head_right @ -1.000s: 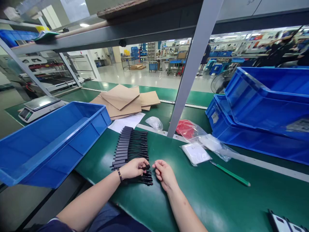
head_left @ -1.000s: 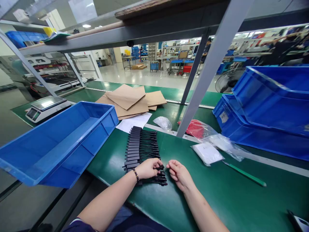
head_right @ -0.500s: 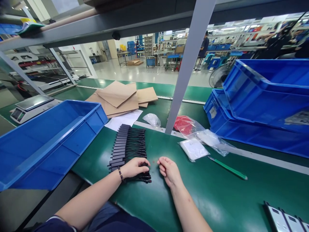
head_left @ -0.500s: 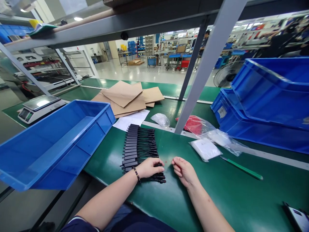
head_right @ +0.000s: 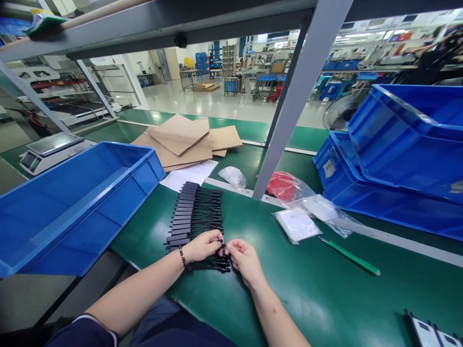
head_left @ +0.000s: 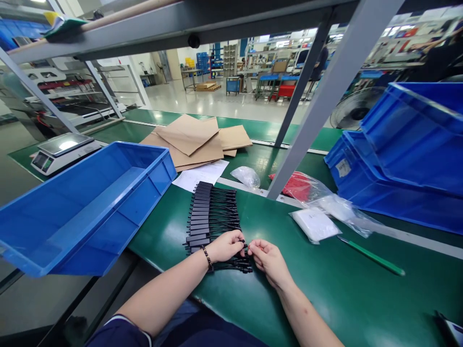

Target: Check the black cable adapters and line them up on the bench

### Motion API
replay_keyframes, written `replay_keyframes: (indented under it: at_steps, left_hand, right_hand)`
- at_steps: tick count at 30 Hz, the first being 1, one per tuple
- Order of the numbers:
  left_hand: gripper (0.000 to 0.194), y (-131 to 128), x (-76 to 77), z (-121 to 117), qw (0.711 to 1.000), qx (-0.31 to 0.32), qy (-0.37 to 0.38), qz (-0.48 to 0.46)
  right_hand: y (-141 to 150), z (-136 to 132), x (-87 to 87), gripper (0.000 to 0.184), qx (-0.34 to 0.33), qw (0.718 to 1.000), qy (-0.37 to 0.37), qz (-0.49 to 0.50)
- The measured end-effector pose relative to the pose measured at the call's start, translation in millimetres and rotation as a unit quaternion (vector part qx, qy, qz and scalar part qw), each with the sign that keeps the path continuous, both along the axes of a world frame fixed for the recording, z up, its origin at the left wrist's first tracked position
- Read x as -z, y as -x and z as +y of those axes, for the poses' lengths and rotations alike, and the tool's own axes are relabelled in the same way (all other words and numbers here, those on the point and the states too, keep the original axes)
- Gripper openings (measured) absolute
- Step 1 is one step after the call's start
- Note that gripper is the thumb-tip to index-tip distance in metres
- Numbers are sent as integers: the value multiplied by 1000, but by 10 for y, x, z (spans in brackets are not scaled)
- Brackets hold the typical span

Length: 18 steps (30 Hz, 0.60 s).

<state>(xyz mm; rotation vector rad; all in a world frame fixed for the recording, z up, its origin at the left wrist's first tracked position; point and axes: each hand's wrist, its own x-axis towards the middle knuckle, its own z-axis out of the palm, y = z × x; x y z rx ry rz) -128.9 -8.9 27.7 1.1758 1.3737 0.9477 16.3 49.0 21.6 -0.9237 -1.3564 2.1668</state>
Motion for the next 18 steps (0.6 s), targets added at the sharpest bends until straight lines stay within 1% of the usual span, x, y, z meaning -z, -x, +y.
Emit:
replay_keyframes:
  at_steps: [5, 11, 16, 18]
  left_hand:
    - [12, 9, 4, -5, 1000, -2, 1, 13]
    - [13, 5, -3, -13, 1000, -2, -4, 25]
    - [23, 1, -51, -20, 999, -3, -6, 40]
    - [24, 5, -66, -23, 998, 5, -11, 54]
  right_hand:
    - [20, -35, 4, 28, 4, 999, -40, -30]
    - [20, -52, 41, 28, 7, 994, -99, -49]
    - [-7, -52, 27, 26, 13, 985, -163, -59]
    - [-4, -49, 29, 26, 3, 982, -179, -62]
